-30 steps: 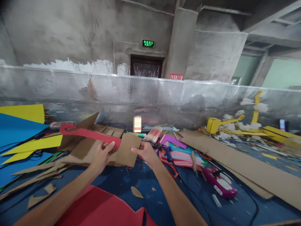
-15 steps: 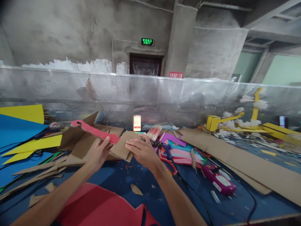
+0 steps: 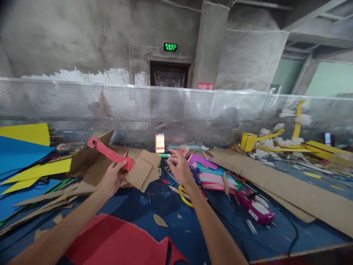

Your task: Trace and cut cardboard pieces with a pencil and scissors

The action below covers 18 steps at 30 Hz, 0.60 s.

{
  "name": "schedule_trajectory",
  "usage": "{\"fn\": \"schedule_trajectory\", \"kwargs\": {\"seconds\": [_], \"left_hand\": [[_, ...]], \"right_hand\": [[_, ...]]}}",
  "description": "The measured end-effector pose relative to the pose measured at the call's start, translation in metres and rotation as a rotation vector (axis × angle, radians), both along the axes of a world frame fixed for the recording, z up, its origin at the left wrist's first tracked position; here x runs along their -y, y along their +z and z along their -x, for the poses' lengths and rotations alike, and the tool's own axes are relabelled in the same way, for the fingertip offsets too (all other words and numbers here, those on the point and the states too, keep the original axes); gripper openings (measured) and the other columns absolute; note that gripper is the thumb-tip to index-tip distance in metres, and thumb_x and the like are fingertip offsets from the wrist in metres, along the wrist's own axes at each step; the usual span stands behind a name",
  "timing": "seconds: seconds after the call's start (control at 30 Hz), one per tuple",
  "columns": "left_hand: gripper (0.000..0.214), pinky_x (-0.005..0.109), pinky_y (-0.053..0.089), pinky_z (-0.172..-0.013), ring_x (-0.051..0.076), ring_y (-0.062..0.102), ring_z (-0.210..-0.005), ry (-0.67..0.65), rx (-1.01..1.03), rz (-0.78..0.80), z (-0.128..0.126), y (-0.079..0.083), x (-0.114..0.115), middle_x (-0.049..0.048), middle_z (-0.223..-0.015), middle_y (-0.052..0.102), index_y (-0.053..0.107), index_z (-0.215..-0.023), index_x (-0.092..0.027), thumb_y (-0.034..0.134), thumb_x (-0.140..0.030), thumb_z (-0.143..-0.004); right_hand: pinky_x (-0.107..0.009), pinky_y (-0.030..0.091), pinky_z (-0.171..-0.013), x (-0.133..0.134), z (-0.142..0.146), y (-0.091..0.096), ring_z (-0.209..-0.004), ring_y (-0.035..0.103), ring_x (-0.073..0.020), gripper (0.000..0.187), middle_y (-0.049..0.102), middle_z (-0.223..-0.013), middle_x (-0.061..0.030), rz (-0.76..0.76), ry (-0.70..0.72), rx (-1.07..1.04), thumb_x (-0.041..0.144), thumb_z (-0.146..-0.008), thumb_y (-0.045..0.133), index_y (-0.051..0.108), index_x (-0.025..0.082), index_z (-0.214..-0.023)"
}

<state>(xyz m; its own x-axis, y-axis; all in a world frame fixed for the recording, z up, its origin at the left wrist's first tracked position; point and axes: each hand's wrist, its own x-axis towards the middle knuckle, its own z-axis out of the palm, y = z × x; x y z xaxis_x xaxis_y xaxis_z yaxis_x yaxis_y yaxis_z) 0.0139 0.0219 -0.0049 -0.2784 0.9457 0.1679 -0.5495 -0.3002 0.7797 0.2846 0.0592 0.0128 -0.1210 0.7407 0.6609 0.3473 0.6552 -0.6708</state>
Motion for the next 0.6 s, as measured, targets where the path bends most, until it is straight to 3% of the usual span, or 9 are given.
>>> {"fn": "schedule_trajectory", "kwargs": {"seconds": [0.13, 0.23, 0.4, 0.47, 0.6], "left_hand": [[0.037, 0.028, 0.053, -0.077, 0.015, 0.067, -0.076, 0.004, -0.057, -0.005, 0.000, -0.002, 0.000, 0.0029, -0.087, 0.072, 0.061, -0.087, -0.016, 0.083, -0.028, -0.060], [0.038, 0.030, 0.053, -0.081, 0.018, 0.068, -0.085, -0.011, -0.168, -0.024, 0.001, -0.005, 0.001, 0.0056, -0.094, 0.072, 0.061, -0.092, -0.015, 0.081, -0.033, -0.065], [0.035, 0.034, 0.053, -0.082, 0.021, 0.067, -0.088, -0.049, -0.479, -0.089, 0.001, -0.006, 0.004, 0.0051, -0.094, 0.072, 0.063, -0.095, -0.016, 0.077, -0.038, -0.071], [0.036, 0.035, 0.053, -0.083, 0.023, 0.067, -0.089, -0.052, -0.573, -0.105, 0.000, -0.004, 0.006, 0.0048, -0.094, 0.072, 0.062, -0.096, -0.017, 0.076, -0.039, -0.071], [0.047, 0.040, 0.053, -0.086, 0.027, 0.068, -0.095, -0.140, -0.613, -0.107, -0.003, 0.001, 0.010, 0.0081, -0.103, 0.073, 0.058, -0.110, -0.017, 0.074, -0.042, -0.074]], "right_hand": [[-0.031, 0.057, -0.065, 0.007, 0.002, 0.008, -0.082, 0.069, -0.0201, 0.048, 0.068, -0.108, -0.0093, 0.342, 0.147, -0.308, 0.048, -0.085, 0.061, 0.052, 0.023, -0.125], [-0.029, 0.055, -0.062, 0.016, 0.005, 0.013, -0.083, 0.068, -0.0197, 0.051, 0.070, -0.104, -0.0079, 0.532, 0.304, -0.357, 0.053, -0.087, 0.058, 0.049, 0.024, -0.128], [-0.032, 0.053, -0.081, 0.026, 0.017, 0.006, -0.091, 0.067, -0.0197, 0.057, 0.071, -0.096, -0.0039, 0.604, 0.515, -0.090, 0.036, -0.075, 0.077, 0.054, 0.022, -0.125], [-0.035, 0.052, -0.085, 0.029, 0.023, 0.002, -0.098, 0.066, -0.0223, 0.063, 0.070, -0.104, -0.0054, 0.644, 0.577, -0.052, 0.032, -0.072, 0.080, 0.052, 0.022, -0.127], [-0.034, 0.050, -0.087, 0.032, 0.037, -0.005, -0.103, 0.062, -0.0227, 0.063, 0.064, -0.116, -0.0047, 0.486, 0.481, 0.040, 0.026, -0.067, 0.081, 0.055, 0.024, -0.124]]}}
